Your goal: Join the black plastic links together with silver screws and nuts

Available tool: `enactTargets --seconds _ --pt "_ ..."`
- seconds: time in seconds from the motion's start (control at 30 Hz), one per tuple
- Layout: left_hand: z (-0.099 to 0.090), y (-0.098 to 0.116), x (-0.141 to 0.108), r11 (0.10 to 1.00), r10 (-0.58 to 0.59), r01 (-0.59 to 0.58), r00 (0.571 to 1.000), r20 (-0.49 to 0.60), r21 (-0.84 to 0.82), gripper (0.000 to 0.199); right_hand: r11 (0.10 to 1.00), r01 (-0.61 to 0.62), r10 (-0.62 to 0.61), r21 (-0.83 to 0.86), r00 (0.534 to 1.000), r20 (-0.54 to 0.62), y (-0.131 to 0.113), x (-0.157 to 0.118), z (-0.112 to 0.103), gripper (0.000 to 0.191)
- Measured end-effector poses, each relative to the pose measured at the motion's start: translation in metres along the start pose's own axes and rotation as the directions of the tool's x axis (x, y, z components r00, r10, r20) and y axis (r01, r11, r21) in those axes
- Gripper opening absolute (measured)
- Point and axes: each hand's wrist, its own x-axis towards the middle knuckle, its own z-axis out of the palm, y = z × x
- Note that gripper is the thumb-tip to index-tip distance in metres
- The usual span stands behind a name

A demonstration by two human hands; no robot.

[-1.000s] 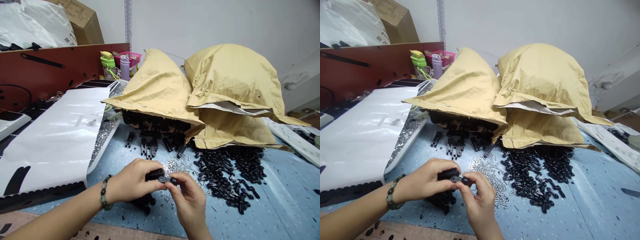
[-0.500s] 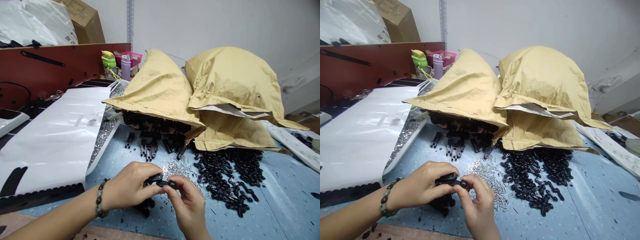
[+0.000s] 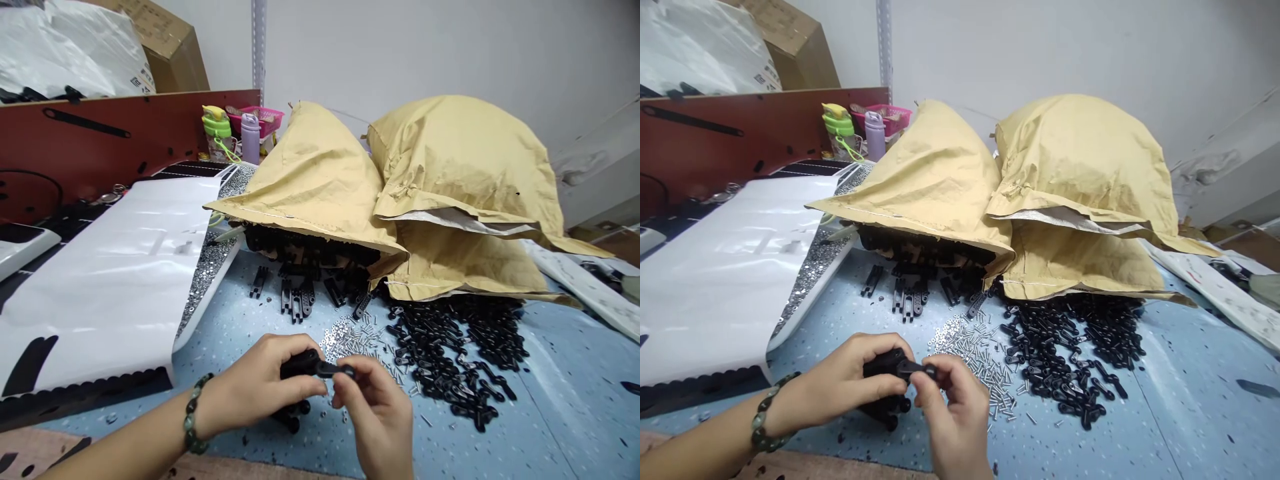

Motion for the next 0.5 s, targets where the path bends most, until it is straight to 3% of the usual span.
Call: enactTargets --seconds 0.07,0.13,0.27,0.5 --pt "0.000 0.001 -0.003 0.995 -0.041 0.042 0.999 0.011 -0.086 0.016 0.984 -0.093 0.095 0.150 0.995 -0.007 0.000 0.004 -0.003 0.013" --pt "-0.001 0.001 -0.006 0.972 -0.096 0.105 0.994 0.053 -0.208 0.019 0.965 -0.111 0.116 0.237 0.993 -0.009 0.000 0.008 -0.006 0.013" --pt "-0.004 0.001 -0.011 0.890 -0.168 0.216 0.974 0.150 -0.402 0.024 0.954 -0.142 0.145 0.263 0.989 0.007 0.000 0.011 -0.006 0.021" --pt "0.000 0.004 -0.012 0.841 -0.177 0.243 0.968 0.179 -0.483 0.030 0.931 -0.205 0.192 0.301 0.979 0.071 0.004 0.011 0.001 0.018"
